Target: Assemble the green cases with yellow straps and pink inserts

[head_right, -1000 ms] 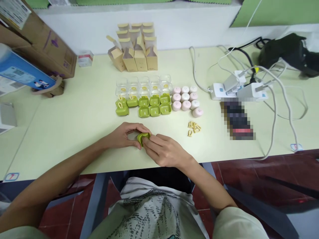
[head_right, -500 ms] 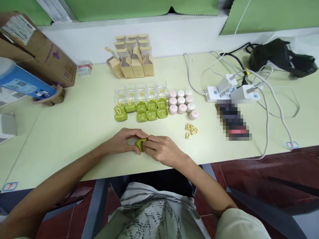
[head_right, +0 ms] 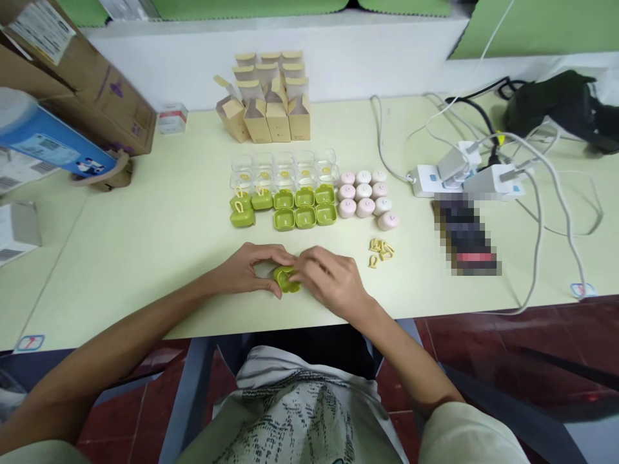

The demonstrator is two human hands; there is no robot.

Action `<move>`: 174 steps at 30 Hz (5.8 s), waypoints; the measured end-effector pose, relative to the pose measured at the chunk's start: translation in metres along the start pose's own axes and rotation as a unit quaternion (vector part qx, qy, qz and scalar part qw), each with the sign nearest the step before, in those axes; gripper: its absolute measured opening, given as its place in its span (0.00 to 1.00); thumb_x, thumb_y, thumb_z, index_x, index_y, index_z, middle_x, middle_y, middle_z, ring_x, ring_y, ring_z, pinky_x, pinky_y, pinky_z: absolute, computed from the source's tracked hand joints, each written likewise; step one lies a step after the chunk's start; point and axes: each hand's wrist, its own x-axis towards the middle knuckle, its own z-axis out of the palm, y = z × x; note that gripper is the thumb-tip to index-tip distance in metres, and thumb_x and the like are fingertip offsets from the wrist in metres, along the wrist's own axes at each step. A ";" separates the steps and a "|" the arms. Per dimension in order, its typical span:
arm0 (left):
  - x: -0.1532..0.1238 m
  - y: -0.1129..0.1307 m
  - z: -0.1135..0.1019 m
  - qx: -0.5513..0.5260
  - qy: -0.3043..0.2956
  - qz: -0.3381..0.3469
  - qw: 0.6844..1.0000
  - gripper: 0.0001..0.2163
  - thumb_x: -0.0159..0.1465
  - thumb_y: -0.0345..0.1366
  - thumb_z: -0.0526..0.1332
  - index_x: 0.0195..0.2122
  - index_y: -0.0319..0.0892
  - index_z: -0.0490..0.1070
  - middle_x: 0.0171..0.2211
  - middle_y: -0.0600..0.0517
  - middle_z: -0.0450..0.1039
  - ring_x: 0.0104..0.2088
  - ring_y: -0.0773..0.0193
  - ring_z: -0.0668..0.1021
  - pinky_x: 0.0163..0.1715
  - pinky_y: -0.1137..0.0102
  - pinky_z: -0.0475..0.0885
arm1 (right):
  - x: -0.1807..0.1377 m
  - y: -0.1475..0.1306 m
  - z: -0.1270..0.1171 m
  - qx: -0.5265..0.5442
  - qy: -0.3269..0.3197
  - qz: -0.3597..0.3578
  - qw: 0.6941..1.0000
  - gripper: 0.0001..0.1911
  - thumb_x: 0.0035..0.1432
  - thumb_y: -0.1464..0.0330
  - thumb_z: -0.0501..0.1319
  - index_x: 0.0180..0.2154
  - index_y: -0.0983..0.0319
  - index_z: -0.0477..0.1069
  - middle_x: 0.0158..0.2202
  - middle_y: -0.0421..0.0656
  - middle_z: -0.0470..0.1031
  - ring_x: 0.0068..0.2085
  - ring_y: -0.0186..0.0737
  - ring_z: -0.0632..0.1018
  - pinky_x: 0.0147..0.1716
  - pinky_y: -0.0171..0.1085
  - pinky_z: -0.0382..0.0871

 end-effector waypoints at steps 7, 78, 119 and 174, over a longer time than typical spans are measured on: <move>0.000 0.000 0.003 0.052 0.055 0.090 0.993 0.27 0.60 0.47 0.83 0.60 0.53 0.84 0.50 0.46 0.86 0.49 0.59 0.85 0.53 0.63 0.84 | 0.005 0.006 0.005 0.368 -0.076 0.348 0.859 0.28 0.58 0.54 0.82 0.52 0.58 0.78 0.48 0.45 0.86 0.43 0.41 0.88 0.41 0.39 0.86; -0.036 -0.027 -0.090 0.520 0.199 0.091 0.826 0.18 0.79 0.55 0.60 0.48 0.48 0.83 0.42 0.45 0.81 0.43 0.57 0.81 0.33 0.65 0.74 | 0.088 0.045 0.049 -0.111 -0.100 -0.005 0.989 0.12 0.77 0.60 0.66 0.52 0.57 0.86 0.55 0.49 0.89 0.57 0.55 0.87 0.56 0.54 0.78; -0.034 -0.039 -0.090 0.326 0.273 0.004 0.905 0.26 0.72 0.62 0.68 0.56 0.46 0.75 0.52 0.46 0.75 0.44 0.60 0.84 0.48 0.57 0.89 | 0.090 0.037 0.065 -0.113 -0.112 0.072 0.985 0.26 0.74 0.66 0.59 0.70 0.62 0.72 0.68 0.56 0.79 0.73 0.65 0.70 0.72 0.65 0.68; -0.034 0.006 -0.018 0.418 0.118 0.100 0.895 0.10 0.76 0.44 0.68 0.41 0.45 0.82 0.34 0.52 0.83 0.39 0.59 0.78 0.40 0.64 0.74 | 0.053 -0.018 0.010 -0.180 -0.312 0.032 0.932 0.09 0.76 0.75 0.62 0.45 0.64 0.83 0.41 0.48 0.85 0.46 0.48 0.76 0.40 0.43 0.64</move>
